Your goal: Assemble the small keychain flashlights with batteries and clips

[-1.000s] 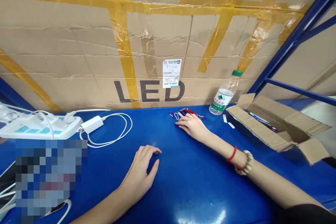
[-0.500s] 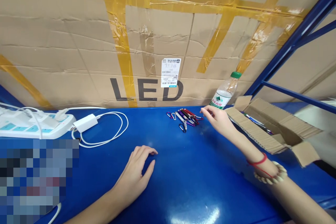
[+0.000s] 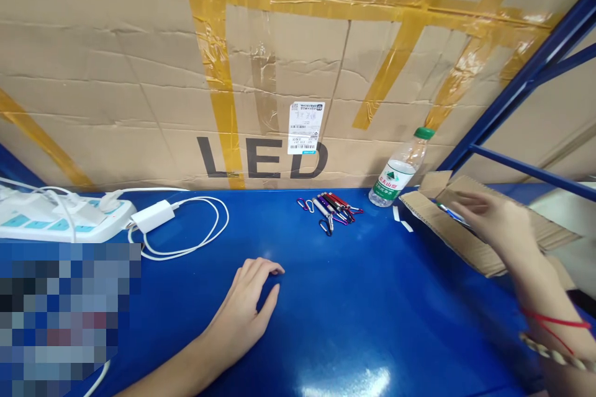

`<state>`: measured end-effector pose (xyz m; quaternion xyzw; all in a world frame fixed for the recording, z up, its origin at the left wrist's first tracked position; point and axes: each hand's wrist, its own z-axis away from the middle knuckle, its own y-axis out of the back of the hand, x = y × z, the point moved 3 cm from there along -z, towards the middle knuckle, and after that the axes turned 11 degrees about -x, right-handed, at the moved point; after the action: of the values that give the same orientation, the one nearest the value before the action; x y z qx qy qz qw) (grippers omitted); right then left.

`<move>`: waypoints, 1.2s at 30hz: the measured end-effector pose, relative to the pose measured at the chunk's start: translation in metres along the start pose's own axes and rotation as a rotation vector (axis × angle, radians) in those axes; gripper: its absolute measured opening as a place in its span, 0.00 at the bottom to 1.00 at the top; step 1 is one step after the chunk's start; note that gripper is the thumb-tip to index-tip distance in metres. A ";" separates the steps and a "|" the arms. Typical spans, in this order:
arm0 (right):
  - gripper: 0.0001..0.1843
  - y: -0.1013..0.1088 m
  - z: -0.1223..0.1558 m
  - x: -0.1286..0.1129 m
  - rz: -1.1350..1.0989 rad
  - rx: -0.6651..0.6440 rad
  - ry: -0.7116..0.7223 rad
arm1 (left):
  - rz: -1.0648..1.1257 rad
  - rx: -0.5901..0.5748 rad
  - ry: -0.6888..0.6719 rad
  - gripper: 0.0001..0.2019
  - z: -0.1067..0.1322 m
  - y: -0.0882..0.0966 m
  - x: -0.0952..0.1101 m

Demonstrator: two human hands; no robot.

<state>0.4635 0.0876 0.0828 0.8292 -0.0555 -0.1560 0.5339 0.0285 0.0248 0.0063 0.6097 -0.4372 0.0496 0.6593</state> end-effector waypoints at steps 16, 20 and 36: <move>0.11 -0.077 0.075 -0.223 0.128 -0.480 0.637 | -0.001 -0.028 -0.005 0.09 0.005 0.002 0.002; 0.08 -0.077 0.065 -0.243 0.100 -0.447 0.649 | 0.007 -0.004 -0.016 0.09 0.006 0.001 0.002; 0.03 -0.083 0.100 -0.258 -0.116 -0.523 0.856 | -0.008 0.032 -0.032 0.09 0.005 0.003 0.000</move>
<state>0.1818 0.1023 0.0210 0.6589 0.2556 0.1598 0.6892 0.0243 0.0210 0.0077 0.6225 -0.4445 0.0441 0.6426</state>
